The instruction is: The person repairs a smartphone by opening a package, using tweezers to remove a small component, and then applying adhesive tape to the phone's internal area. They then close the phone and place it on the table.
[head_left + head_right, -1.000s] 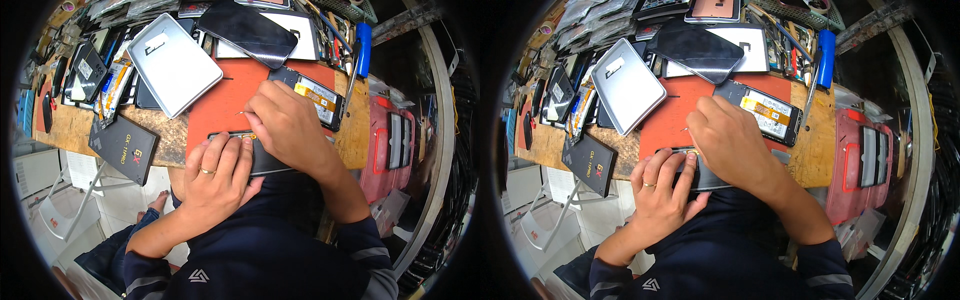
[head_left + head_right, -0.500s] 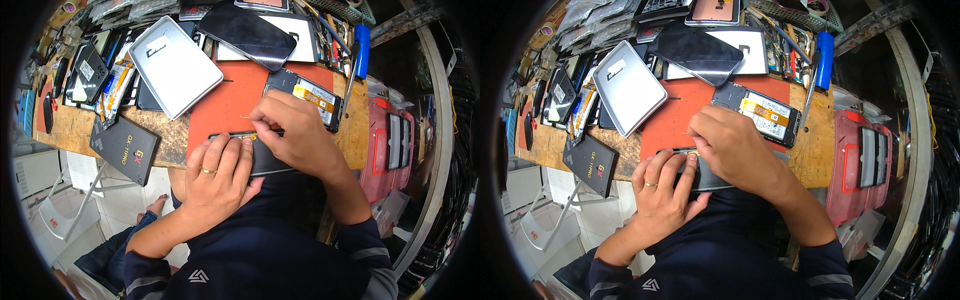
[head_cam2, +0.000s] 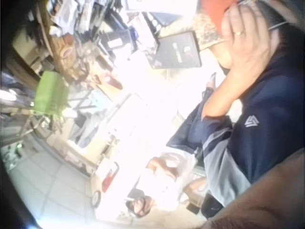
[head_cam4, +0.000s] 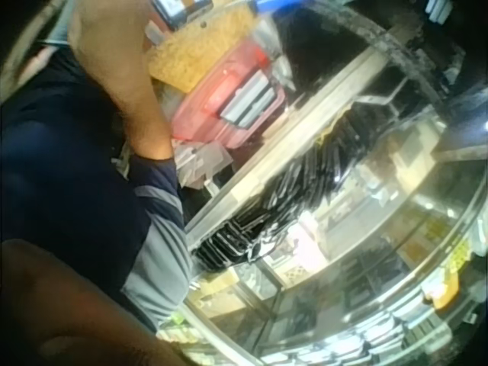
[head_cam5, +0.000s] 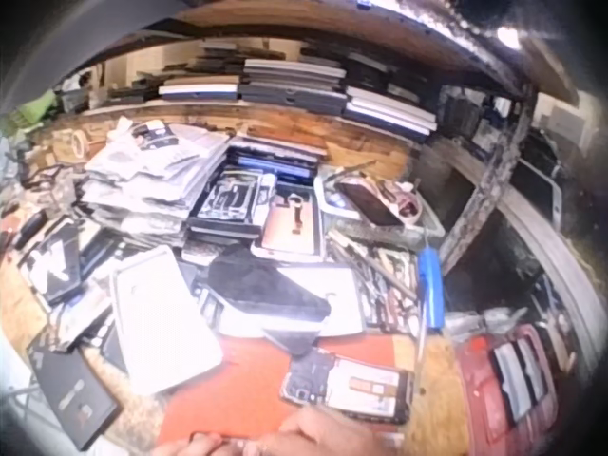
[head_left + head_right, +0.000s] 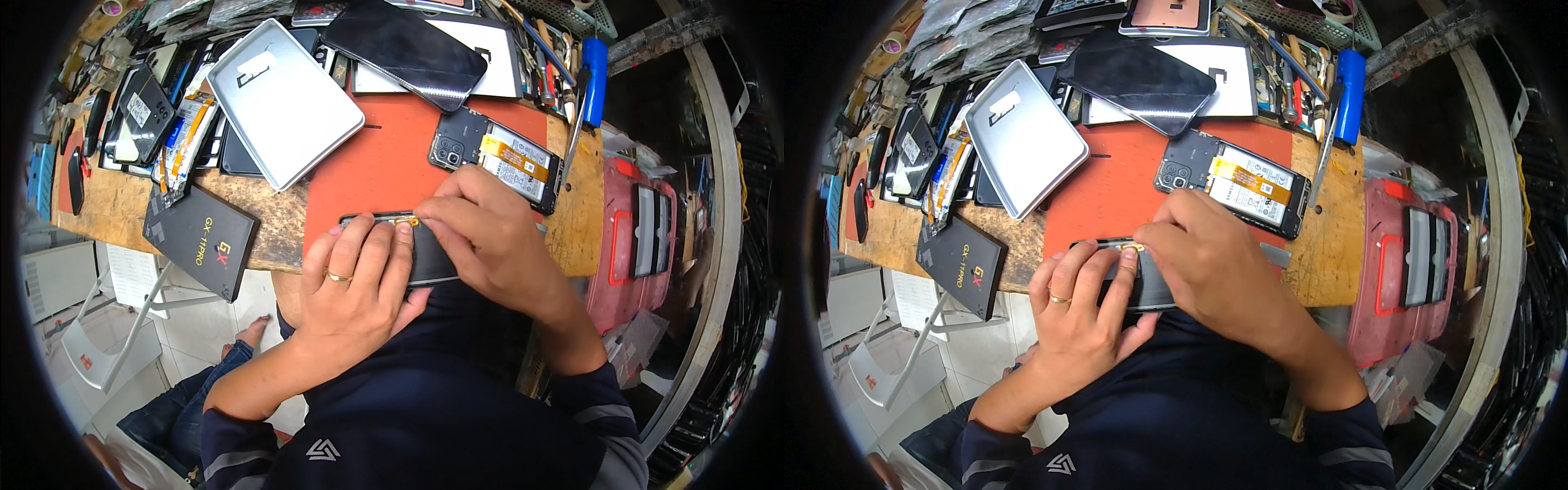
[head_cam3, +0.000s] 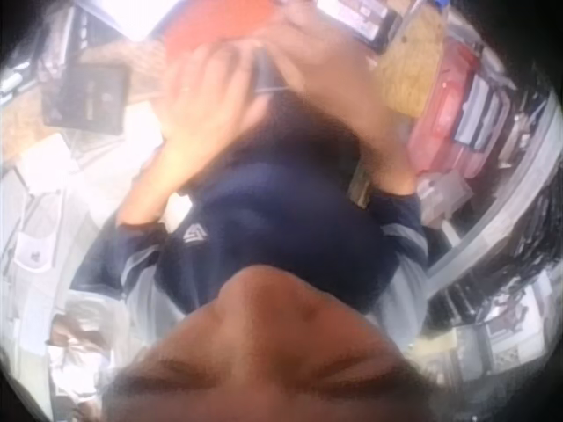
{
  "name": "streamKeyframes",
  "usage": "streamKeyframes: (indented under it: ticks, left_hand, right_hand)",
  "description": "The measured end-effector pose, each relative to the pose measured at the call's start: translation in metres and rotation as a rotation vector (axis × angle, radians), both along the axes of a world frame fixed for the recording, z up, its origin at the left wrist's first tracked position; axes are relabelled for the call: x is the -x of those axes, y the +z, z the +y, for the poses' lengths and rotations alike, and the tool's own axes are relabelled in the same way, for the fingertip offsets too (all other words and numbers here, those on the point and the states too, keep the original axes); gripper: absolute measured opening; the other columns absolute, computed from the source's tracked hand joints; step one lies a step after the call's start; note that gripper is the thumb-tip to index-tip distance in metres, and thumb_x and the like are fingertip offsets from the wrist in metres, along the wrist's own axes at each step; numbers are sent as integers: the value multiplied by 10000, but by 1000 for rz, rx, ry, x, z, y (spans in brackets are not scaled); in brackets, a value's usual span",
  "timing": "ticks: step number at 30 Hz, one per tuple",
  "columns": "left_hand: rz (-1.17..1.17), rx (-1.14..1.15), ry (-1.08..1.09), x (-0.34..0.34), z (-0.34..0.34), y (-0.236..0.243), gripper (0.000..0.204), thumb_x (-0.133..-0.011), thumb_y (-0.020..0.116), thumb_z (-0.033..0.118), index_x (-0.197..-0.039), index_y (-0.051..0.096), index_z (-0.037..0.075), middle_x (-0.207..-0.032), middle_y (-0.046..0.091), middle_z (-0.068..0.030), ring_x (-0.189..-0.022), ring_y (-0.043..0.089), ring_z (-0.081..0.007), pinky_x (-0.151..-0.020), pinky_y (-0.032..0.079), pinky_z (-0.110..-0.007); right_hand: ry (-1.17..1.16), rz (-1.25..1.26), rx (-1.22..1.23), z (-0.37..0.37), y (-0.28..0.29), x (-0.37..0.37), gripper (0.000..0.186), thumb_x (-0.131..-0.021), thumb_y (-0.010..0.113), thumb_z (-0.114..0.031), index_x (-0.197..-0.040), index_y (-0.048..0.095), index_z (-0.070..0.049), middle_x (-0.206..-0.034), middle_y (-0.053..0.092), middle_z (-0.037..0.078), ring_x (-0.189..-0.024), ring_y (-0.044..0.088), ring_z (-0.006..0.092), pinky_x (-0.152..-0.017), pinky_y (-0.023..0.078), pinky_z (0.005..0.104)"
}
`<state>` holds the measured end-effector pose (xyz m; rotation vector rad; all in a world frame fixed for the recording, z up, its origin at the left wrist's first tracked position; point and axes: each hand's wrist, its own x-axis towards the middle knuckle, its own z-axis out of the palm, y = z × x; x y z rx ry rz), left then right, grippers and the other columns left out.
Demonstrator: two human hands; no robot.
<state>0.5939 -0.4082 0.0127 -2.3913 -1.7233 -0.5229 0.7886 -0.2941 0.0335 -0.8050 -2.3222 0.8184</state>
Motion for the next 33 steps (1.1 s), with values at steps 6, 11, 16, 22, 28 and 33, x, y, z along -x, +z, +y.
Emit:
streamKeyframes:
  ticks: [6, 11, 16, 22, 28, 33]
  left_hand:
    - [10, 9, 5, 0, -1, 0, 607, -890, 737, 508, -1275, 785, 42, -1243, 717, -101, -1280, 653, -287, -1135, 410, -487]
    - [12, 14, 12, 0, -1, 0, 600, -900, 730, 509, -1275, 787, 45, -1244, 719, -97, -1279, 653, -281, -1140, 405, -486]
    - [12, 18, 16, -1, -1, 0, 593, -905, 724, 510, -1271, 790, 48, -1241, 720, -95, -1276, 654, -278, -1145, 401, -486]
    - [17, 17, 5, 1, -1, 0, 601, -901, 727, 517, -1272, 789, 49, -1251, 718, -97, -1279, 652, -278, -1149, 400, -487]
    - [48, -7, -24, 3, -1, -1, 572, -933, 714, 499, -1266, 799, 42, -1371, 706, -116, -1358, 632, -294, -1155, 403, -481]
    - [129, -16, -80, 5, 1, 2, 555, -962, 698, 491, -1237, 808, 21, -1422, 711, -132, -1399, 629, -310, -1143, 436, -468]
  right_hand:
    - [-31, 3, -99, -9, -10, 8, 194, -887, 776, 37, -1078, 747, 19, -978, 643, 125, -894, 671, 311, -776, 543, 425]
    - [-21, 14, -113, -7, -12, 9, 186, -897, 774, 59, -1081, 760, 34, -971, 658, 130, -876, 679, 305, -757, 548, 419]
    - [-37, 48, -96, -7, -16, 7, 175, -884, 782, 9, -1053, 736, -2, -962, 630, 119, -880, 669, 319, -778, 543, 439]
    - [-30, 24, -117, -5, -17, 9, 184, -865, 786, -18, -1038, 725, -22, -963, 615, 114, -894, 669, 328, -795, 544, 451]
    - [-6, 6, -137, -2, -13, 10, 219, -843, 798, 28, -1054, 744, -1, -930, 627, 115, -841, 672, 318, -741, 537, 443]
    - [-29, 1, -134, -3, -13, 11, 185, -877, 810, 33, -1054, 757, 18, -913, 651, 121, -816, 678, 318, -714, 531, 432]
